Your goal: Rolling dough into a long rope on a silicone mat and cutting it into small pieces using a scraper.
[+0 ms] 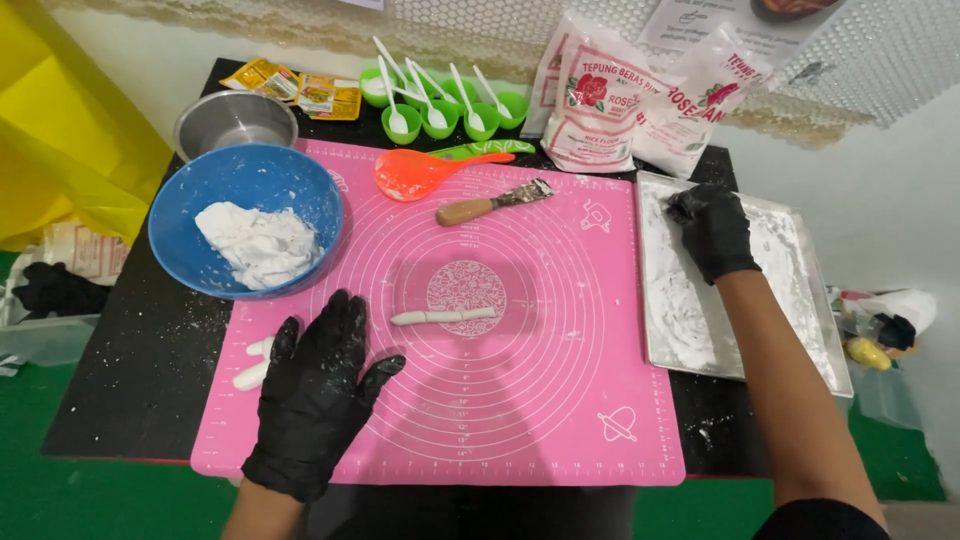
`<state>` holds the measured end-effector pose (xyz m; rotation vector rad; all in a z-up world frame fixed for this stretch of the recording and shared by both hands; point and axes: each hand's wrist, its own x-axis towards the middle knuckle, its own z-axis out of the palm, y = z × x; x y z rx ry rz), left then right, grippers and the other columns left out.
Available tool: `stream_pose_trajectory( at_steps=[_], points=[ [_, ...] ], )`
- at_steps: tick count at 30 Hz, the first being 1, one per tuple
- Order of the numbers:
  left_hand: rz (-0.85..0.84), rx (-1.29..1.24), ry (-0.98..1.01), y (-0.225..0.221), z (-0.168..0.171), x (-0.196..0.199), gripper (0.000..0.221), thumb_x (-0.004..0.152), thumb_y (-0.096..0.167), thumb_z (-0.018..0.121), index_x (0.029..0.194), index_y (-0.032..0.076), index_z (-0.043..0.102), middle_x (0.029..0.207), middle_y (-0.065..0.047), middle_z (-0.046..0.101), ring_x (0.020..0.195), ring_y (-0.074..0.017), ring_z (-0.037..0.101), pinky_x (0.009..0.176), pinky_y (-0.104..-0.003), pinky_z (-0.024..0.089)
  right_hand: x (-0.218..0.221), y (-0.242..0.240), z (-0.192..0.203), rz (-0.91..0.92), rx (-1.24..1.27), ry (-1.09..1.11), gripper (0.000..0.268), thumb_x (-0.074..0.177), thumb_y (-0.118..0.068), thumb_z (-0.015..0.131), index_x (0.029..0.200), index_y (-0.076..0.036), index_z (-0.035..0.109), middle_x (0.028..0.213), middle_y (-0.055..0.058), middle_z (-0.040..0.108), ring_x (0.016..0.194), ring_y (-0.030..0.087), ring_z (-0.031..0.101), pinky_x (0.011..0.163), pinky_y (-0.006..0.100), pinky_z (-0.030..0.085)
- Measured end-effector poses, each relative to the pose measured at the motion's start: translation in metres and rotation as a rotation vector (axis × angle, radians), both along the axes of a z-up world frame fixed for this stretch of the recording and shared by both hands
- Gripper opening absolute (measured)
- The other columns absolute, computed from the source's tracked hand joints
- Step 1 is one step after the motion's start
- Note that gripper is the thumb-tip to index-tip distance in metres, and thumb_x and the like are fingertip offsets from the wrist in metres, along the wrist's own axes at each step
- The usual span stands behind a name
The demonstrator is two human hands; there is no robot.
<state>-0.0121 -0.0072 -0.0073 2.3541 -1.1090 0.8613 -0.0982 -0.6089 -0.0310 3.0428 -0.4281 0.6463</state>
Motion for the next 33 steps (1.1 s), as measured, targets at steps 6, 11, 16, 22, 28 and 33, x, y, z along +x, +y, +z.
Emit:
stream_pose_trajectory(
  at_steps=[6, 11, 16, 22, 28, 33],
  points=[
    [0.008, 0.031, -0.008, -0.002, 0.0, 0.003, 0.069, 0.095, 0.051, 0.073, 0.144, 0.004, 0.06, 0.148, -0.016, 0.063, 0.132, -0.0255, 0.065, 0.116, -0.052, 0.045, 0.002, -0.004, -0.007, -0.011, 0.097, -0.03, 0.022, 0.096, -0.01, 0.069, 0.112, -0.018, 0.082, 0.111, 0.011, 0.075, 0.107, 0.036, 0.067, 0.082, 0.047, 0.053],
    [-0.008, -0.001, -0.02, -0.004, -0.003, 0.003, 0.071, 0.093, 0.05, 0.078, 0.144, 0.005, 0.06, 0.146, -0.016, 0.065, 0.131, -0.0252, 0.066, 0.116, -0.051, 0.046, -0.002, -0.009, -0.021, -0.031, 0.013, -0.094, 0.022, 0.103, -0.036, 0.075, 0.109, -0.017, 0.082, 0.111, 0.01, 0.074, 0.104, 0.036, 0.069, 0.078, 0.05, 0.055],
    [-0.016, -0.021, -0.006, -0.002, -0.001, 0.001, 0.069, 0.093, 0.048, 0.077, 0.143, 0.005, 0.06, 0.146, -0.017, 0.064, 0.131, -0.0262, 0.065, 0.117, -0.053, 0.045, 0.0, -0.008, -0.014, -0.051, 0.057, -0.051, 0.019, 0.102, -0.034, 0.075, 0.099, -0.017, 0.082, 0.101, 0.007, 0.077, 0.103, 0.035, 0.069, 0.077, 0.049, 0.053],
    [-0.001, 0.004, -0.03, 0.001, 0.0, 0.002, 0.07, 0.094, 0.051, 0.075, 0.145, 0.006, 0.059, 0.147, -0.016, 0.064, 0.132, -0.0266, 0.065, 0.117, -0.053, 0.045, 0.003, 0.015, 0.014, -0.157, 0.131, 0.067, 0.015, 0.085, -0.003, 0.065, 0.084, -0.015, 0.074, 0.095, 0.009, 0.076, 0.094, 0.039, 0.069, 0.068, 0.05, 0.051],
    [-0.011, -0.006, -0.025, 0.002, -0.004, 0.002, 0.071, 0.092, 0.05, 0.078, 0.145, 0.006, 0.059, 0.146, -0.016, 0.064, 0.132, -0.0264, 0.065, 0.116, -0.054, 0.045, 0.0, -0.006, 0.003, -0.106, 0.169, 0.048, 0.014, 0.09, -0.006, 0.066, 0.091, -0.014, 0.077, 0.103, 0.006, 0.077, 0.098, 0.034, 0.07, 0.079, 0.044, 0.053],
    [-0.007, -0.001, -0.024, 0.004, 0.002, 0.0, 0.07, 0.094, 0.049, 0.076, 0.145, 0.005, 0.059, 0.147, -0.017, 0.063, 0.132, -0.0261, 0.065, 0.118, -0.053, 0.044, -0.005, -0.017, 0.001, -0.132, 0.201, 0.036, 0.026, 0.095, -0.002, 0.061, 0.104, -0.02, 0.079, 0.105, 0.009, 0.078, 0.097, 0.037, 0.071, 0.08, 0.043, 0.052]
  ],
)
